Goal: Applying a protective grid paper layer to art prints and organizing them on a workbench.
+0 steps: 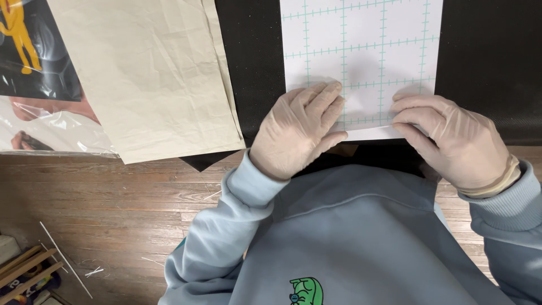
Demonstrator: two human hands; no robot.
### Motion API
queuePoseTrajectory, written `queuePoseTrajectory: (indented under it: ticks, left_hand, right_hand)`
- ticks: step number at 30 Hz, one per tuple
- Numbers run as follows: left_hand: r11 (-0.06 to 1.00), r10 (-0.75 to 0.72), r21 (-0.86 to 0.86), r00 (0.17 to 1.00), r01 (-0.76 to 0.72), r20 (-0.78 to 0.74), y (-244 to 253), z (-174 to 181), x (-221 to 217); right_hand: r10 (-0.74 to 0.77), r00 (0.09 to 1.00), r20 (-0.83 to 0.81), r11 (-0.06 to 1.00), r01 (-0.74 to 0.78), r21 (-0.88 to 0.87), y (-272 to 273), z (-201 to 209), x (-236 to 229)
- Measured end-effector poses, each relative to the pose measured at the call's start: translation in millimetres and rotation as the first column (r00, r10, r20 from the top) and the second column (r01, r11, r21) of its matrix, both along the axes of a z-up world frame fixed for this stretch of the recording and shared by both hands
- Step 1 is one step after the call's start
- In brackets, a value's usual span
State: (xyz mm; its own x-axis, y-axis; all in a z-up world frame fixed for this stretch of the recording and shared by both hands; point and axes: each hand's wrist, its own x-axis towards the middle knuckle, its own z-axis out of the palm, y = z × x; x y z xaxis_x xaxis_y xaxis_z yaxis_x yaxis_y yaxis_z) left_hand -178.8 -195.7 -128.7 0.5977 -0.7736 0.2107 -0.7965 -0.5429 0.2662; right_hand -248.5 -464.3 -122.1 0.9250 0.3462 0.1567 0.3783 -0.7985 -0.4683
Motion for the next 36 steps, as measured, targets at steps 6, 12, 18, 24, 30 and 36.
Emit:
queuePoseTrajectory:
  ticks: [6, 12, 18, 24, 30, 36]
  left_hand:
    - [0.977, -0.071, 0.176, 0.962, 0.120, -0.264, -25, 31, -65]
    - [0.981, 0.166, -0.115, 0.983, -0.156, 0.080, -31, -4, -114]
    - [0.956, 0.273, -0.076, 0.953, -0.284, -0.127, -32, -31, -119]
    - [0.939, 0.344, 0.022, 0.934, -0.344, -0.098, -35, -46, -118]
    - [0.922, 0.386, 0.063, 0.919, -0.382, -0.084, -41, -50, -111]
    - [0.918, 0.394, 0.089, 0.913, -0.386, -0.108, -43, -49, -109]
  right_hand:
    - [-0.021, 1.000, 0.023, 1.000, 0.020, 0.012, 7, 11, 5]
    - [-0.074, 0.995, -0.069, 0.997, 0.071, -0.035, 7, 9, 1]
    - [-0.106, 0.988, -0.111, 0.994, 0.109, 0.017, 3, 2, -3]
    - [-0.084, 0.993, -0.080, 0.996, 0.087, 0.033, 1, -4, -2]
    - [-0.071, 0.996, -0.058, 0.994, 0.076, 0.082, 7, 7, 1]
    - [-0.049, 0.990, 0.133, 0.990, 0.066, -0.127, 17, 4, -54]
